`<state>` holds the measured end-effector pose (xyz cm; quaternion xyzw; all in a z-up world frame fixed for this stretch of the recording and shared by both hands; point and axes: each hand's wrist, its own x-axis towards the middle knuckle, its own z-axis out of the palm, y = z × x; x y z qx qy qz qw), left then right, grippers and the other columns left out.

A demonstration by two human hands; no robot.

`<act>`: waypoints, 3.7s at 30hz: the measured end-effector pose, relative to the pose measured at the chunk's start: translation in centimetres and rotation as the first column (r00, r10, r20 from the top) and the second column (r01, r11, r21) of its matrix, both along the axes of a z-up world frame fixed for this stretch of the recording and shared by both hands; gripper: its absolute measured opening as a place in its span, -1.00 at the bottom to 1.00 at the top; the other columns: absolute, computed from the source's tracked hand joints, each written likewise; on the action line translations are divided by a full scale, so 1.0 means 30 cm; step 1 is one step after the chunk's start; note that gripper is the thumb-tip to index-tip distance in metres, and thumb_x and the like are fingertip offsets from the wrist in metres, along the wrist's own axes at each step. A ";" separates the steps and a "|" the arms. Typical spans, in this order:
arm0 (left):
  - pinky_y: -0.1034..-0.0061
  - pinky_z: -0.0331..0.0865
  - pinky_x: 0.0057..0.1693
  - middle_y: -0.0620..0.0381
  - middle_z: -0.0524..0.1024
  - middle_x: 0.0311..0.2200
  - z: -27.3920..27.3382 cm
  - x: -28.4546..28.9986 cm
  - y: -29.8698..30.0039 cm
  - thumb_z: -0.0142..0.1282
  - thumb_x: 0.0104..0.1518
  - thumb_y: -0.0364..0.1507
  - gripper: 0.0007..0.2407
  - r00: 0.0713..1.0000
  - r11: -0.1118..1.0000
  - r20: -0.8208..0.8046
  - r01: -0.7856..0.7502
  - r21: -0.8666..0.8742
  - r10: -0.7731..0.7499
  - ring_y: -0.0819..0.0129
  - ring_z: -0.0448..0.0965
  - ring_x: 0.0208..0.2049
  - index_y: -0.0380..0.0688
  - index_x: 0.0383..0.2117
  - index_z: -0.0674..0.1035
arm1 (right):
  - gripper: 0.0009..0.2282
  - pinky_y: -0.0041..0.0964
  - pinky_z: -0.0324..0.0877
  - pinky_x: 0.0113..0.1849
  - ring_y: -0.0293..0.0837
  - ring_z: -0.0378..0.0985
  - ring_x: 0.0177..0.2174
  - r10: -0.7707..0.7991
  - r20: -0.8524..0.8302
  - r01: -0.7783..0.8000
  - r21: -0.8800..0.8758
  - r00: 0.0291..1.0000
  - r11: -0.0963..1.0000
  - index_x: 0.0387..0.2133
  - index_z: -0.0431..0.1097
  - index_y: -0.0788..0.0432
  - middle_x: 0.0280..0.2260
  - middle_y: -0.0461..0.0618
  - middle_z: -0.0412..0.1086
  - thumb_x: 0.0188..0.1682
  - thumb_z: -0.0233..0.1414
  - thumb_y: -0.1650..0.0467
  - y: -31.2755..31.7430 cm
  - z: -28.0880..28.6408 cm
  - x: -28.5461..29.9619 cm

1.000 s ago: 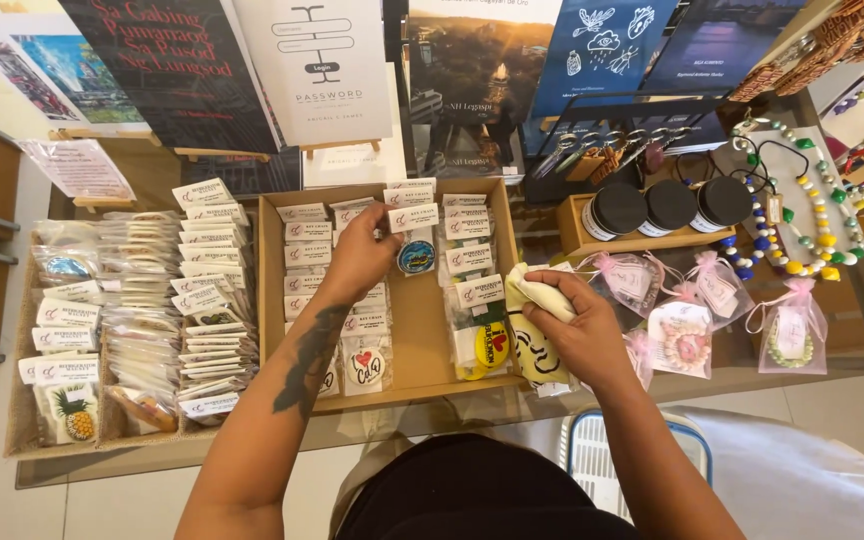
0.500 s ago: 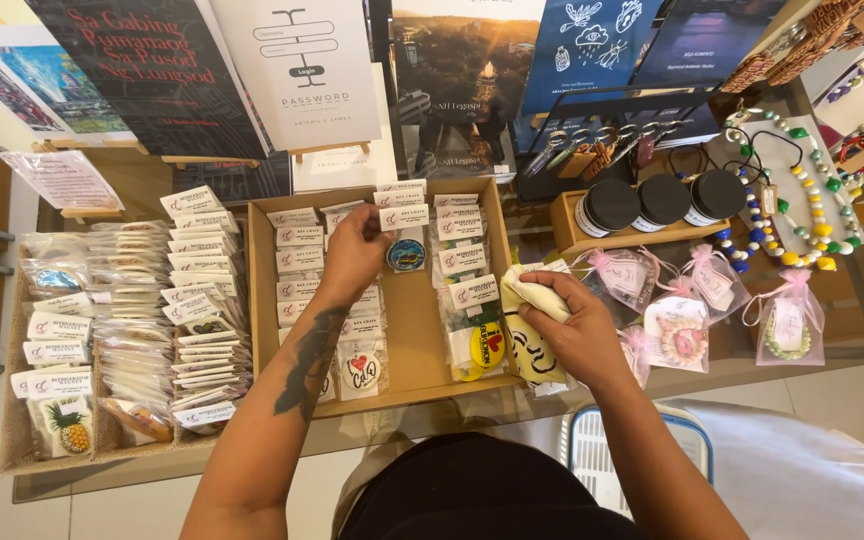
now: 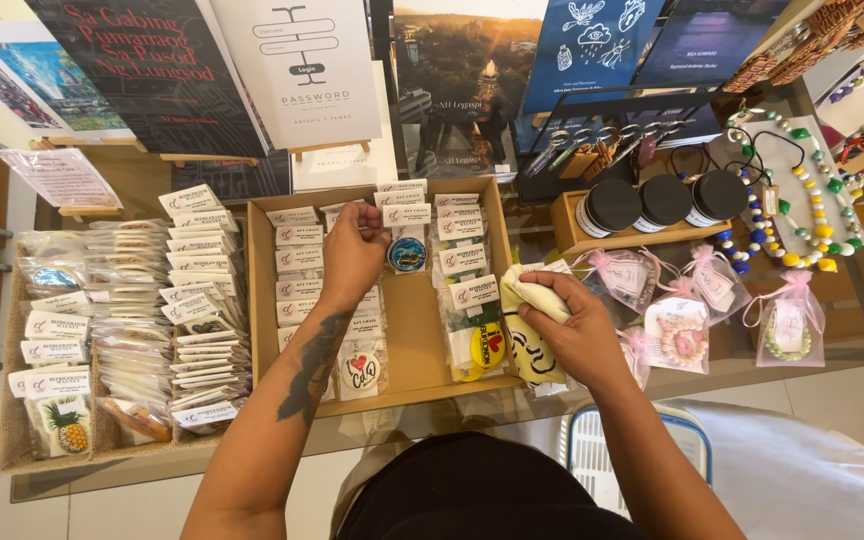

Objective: Sorting and cleaning souvenir items like pins and stickers for display.

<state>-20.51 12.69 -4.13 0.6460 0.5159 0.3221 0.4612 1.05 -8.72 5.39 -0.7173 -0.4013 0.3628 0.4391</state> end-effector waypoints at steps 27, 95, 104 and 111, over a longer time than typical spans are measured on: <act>0.27 0.44 0.02 -0.03 0.51 -0.16 0.322 0.302 -0.309 0.16 0.11 -0.58 -0.80 0.930 0.883 -0.118 0.367 0.292 -0.347 0.10 0.56 -0.15 -0.23 -0.13 0.53 | -0.71 -0.45 0.50 -0.27 -0.34 0.56 -0.28 -0.263 -0.237 0.299 0.131 0.935 0.945 -0.03 0.47 0.19 -0.19 -0.09 0.52 -0.05 0.15 0.54 -0.128 -0.005 0.230; 0.09 0.47 -0.06 -0.26 0.47 0.00 0.135 0.005 -0.129 0.16 0.06 -0.53 -0.65 0.803 0.904 -0.580 0.341 0.257 -0.137 -0.18 0.55 -0.11 -0.25 0.02 0.50 | -0.70 -0.36 0.50 -0.19 -0.27 0.58 -0.20 -0.054 -0.059 0.051 -0.045 0.997 0.998 -0.07 0.51 0.11 -0.13 -0.10 0.47 -0.11 0.22 0.48 -0.021 -0.006 -0.023; 0.17 0.47 0.02 -0.24 0.40 -0.10 0.040 -0.008 -0.225 0.12 -0.10 -0.68 -0.71 0.700 0.806 -0.626 0.562 0.185 -0.344 -0.14 0.45 0.00 -0.38 -0.18 0.48 | -0.70 -0.35 0.51 -0.20 -0.27 0.59 -0.22 -0.045 -0.070 0.041 -0.060 0.997 0.997 -0.08 0.51 0.11 -0.15 -0.10 0.51 -0.12 0.21 0.48 -0.022 0.009 -0.026; 0.15 0.50 -0.05 -0.29 0.38 -0.10 0.030 0.007 -0.221 0.02 -0.08 -0.73 -0.74 0.725 0.815 -0.623 0.530 0.235 -0.292 -0.18 0.46 -0.04 -0.40 -0.21 0.47 | -0.70 -0.37 0.49 -0.19 -0.28 0.57 -0.21 -0.031 -0.039 0.031 -0.008 0.999 0.999 -0.08 0.51 0.13 -0.15 -0.10 0.50 -0.11 0.22 0.48 -0.035 0.000 -0.016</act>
